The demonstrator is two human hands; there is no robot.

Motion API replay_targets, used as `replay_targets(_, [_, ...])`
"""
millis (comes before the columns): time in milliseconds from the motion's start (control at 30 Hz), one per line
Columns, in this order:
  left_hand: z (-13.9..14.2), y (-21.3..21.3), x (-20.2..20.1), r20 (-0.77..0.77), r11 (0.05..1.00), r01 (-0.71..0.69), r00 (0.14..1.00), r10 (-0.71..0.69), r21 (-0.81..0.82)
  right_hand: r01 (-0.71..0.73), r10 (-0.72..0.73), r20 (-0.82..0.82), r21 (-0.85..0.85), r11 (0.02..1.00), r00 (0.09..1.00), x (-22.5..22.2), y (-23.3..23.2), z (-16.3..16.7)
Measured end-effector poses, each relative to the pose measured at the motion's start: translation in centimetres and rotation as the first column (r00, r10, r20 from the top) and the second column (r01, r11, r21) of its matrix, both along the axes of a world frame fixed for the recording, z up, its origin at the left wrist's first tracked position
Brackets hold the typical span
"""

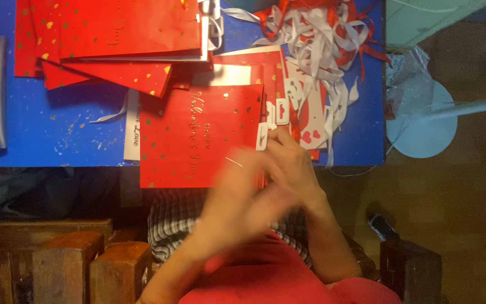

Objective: The person sits at a blue table and attaches ribbon handles to red Valentine's gift bags. They thread ribbon through the punched holes of each bag, tie the ends, and set finished bags on a growing stack while taking new bags one at a time.

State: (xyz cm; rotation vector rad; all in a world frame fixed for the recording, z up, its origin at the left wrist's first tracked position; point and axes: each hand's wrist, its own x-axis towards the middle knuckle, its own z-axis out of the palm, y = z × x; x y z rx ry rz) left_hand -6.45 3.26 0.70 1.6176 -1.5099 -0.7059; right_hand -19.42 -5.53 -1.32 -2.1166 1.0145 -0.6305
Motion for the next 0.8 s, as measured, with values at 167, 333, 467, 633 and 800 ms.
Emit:
replay_targets(167, [-6.1,-6.8,-9.4,0.919,0.762,-0.637,0.224,0.324,-0.114,-0.062,0.055,0.066,0.099,0.993,0.996,0.0,-0.3,-1.1])
replay_targets(333, [-6.9,-8.8,-12.7,0.937,0.670,-0.737,0.165,0.309,-0.091,-0.034,0.019,0.092,0.166,0.986,0.996,-0.3,0.0,-1.8])
replay_targets(467, [-5.5,-7.7,-10.9,0.906,0.658,-0.743,0.187,0.380,-0.123,-0.026,0.011,0.095,0.163,0.986,0.995,-0.4,-0.1,-2.1])
replay_targets(633, [-4.0,-7.6,-10.2,0.902,0.700,-0.705,0.226,0.367,-0.108,-0.015,-0.001,0.087,0.182,0.983,0.996,-0.4,-0.1,-2.3])
replay_targets(800, [-4.3,-7.1,-10.2,0.888,0.766,-0.636,0.291,0.357,-0.099,-0.016,-0.008,0.115,0.205,0.979,0.993,-0.4,0.1,-2.4])
